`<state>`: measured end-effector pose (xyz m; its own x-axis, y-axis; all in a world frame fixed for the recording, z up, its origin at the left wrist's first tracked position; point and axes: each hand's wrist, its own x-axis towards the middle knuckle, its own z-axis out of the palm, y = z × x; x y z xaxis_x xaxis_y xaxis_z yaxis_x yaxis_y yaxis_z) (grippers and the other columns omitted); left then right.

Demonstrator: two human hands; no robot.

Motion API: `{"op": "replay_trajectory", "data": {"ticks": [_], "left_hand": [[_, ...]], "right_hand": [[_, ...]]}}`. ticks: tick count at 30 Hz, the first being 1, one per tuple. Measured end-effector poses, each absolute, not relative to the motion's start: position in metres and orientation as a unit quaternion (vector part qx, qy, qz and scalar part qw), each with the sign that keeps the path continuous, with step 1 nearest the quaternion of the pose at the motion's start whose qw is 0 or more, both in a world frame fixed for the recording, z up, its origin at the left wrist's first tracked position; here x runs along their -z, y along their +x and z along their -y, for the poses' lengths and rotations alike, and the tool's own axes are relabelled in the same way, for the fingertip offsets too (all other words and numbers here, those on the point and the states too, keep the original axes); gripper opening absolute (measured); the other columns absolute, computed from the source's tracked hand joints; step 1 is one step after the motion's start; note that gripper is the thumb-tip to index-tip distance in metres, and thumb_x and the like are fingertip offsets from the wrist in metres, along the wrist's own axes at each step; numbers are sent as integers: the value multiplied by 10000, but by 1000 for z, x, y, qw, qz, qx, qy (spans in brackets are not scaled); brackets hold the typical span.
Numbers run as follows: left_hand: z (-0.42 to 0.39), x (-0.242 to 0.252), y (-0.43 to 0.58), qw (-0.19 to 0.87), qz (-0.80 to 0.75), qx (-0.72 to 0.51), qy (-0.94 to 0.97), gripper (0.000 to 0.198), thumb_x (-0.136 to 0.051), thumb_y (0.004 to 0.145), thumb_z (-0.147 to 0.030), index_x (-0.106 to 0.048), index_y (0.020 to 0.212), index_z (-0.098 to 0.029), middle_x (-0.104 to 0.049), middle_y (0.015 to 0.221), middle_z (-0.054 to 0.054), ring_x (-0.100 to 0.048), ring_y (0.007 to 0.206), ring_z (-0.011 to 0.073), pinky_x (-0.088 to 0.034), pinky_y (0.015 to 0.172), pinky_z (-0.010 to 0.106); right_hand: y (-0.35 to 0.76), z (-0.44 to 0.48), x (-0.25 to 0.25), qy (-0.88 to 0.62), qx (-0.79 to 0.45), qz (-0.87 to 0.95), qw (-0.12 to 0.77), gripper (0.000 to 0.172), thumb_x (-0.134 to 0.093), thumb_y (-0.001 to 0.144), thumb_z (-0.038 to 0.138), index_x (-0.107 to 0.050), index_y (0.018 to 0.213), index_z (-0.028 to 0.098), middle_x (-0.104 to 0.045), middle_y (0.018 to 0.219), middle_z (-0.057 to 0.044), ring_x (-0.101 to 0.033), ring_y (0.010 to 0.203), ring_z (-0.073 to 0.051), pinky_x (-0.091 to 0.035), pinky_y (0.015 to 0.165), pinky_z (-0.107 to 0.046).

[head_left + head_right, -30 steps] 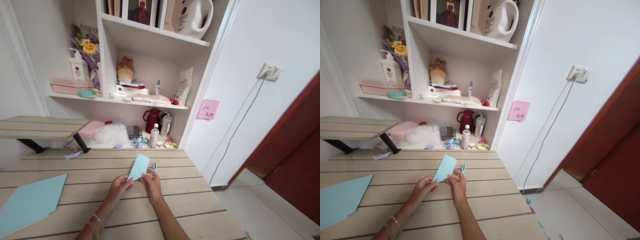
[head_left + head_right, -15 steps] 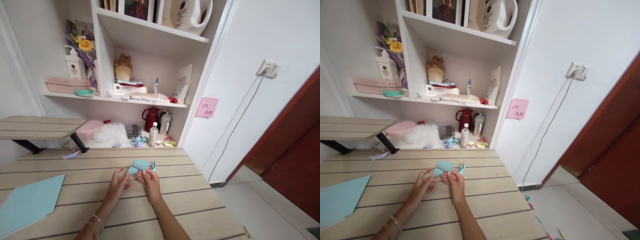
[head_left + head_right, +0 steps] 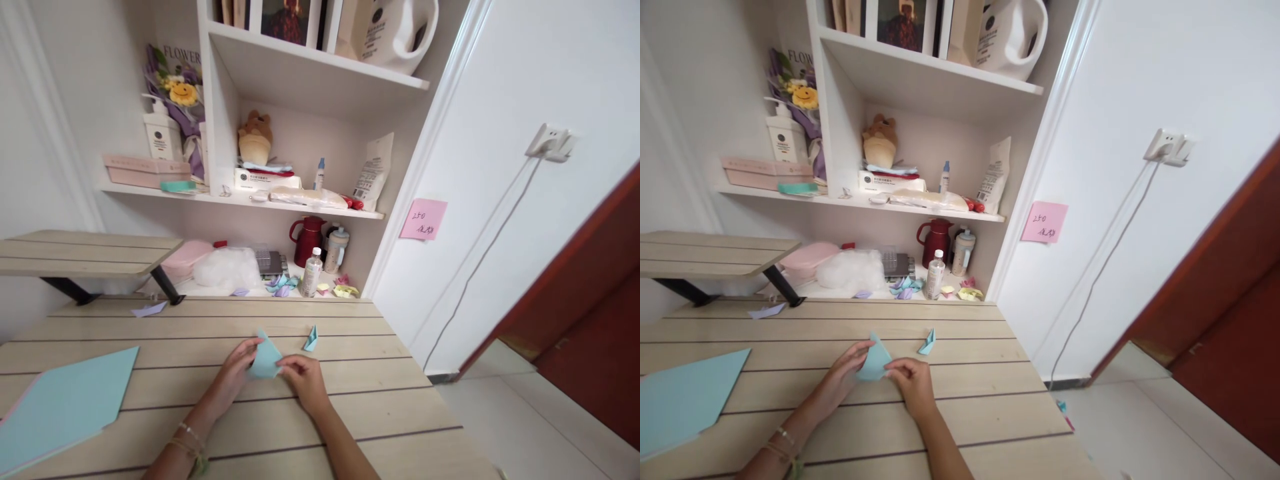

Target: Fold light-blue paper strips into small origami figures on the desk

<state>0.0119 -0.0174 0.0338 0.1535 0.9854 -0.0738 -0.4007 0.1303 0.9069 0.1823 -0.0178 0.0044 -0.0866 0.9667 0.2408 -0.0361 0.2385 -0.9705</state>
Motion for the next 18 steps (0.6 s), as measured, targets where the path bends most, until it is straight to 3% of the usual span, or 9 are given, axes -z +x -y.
{"op": "replay_trajectory", "data": {"ticks": [3,8,14,18], "left_hand": [[19,-35,12,650,-383,-529,389,240,-650,624,-269,-676,840,-166,-671,875,73,-594,847,230,-441,717,303],[18,-32,10,627,-387,-544,400,248,-654,609,-271,-712,820,-152,-692,884,85,-580,898,244,-419,784,314],[19,-31,7,665,-360,-504,418,337,-652,653,-328,-687,950,-170,-668,1008,102,-574,949,261,-424,809,334],[21,-30,11,673,-338,-489,440,415,-692,629,-336,-655,1008,-170,-657,1024,104,-585,926,256,-440,801,344]], "right_hand": [[182,17,-4,-385,-495,548,554,97,-697,629,286,-695,678,201,-665,608,-11,-591,590,-166,-461,578,-256],[180,18,-4,-343,-552,566,508,256,-661,678,338,-671,897,205,-640,591,0,-571,505,-146,-448,530,-256],[182,16,-6,-373,-468,598,533,136,-739,581,320,-699,646,207,-660,789,-45,-586,748,-189,-443,645,-259],[183,14,-4,-392,-523,533,537,187,-748,569,305,-640,651,176,-564,515,31,-503,483,-108,-399,482,-213]]}}
